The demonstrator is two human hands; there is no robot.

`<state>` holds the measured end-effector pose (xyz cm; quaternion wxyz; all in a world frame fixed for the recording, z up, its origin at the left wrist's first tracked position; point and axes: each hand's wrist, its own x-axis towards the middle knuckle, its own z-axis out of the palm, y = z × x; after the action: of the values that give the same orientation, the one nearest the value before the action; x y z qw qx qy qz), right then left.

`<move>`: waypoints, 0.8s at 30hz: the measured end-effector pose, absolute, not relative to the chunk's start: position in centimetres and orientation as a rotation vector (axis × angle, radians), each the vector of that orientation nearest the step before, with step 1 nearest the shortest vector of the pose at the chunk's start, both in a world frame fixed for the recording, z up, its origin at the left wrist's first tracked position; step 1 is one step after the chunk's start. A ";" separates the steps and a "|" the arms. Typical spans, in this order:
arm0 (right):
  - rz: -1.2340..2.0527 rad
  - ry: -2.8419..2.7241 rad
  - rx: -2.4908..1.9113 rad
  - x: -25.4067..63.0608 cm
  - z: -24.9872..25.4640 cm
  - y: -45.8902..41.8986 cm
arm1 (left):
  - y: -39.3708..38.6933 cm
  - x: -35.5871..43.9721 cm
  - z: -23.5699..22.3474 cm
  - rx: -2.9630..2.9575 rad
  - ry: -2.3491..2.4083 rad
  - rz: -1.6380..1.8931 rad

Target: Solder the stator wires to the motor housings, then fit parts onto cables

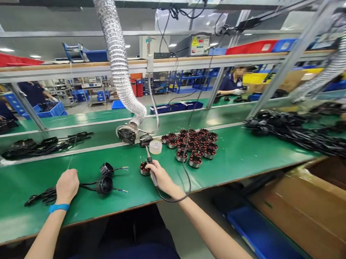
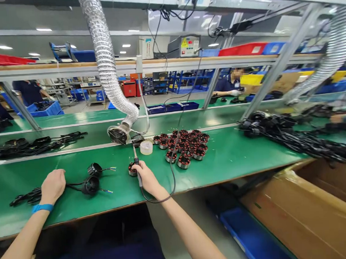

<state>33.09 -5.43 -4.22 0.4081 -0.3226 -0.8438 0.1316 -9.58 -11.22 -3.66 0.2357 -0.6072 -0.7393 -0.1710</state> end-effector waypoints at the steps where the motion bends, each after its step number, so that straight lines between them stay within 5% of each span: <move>1: 0.305 -2.076 -0.837 33.1 -4.4 -5.6 | -11.3 -9.5 -3.7 -1.608 -2.067 -0.453; 9: 0.183 -1.843 -1.134 30.9 -5.2 -5.2 | -11.9 -6.7 -2.7 -1.392 -2.246 -0.348; 24: 0.533 -2.026 -0.765 27.6 -4.1 -3.1 | -9.2 -3.8 -3.3 -1.706 -2.044 -1.166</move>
<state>27.56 -3.08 -4.09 0.4403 -0.3080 -0.8156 0.2145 -3.85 -9.15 -3.34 0.1174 -0.5830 -0.6983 -0.3983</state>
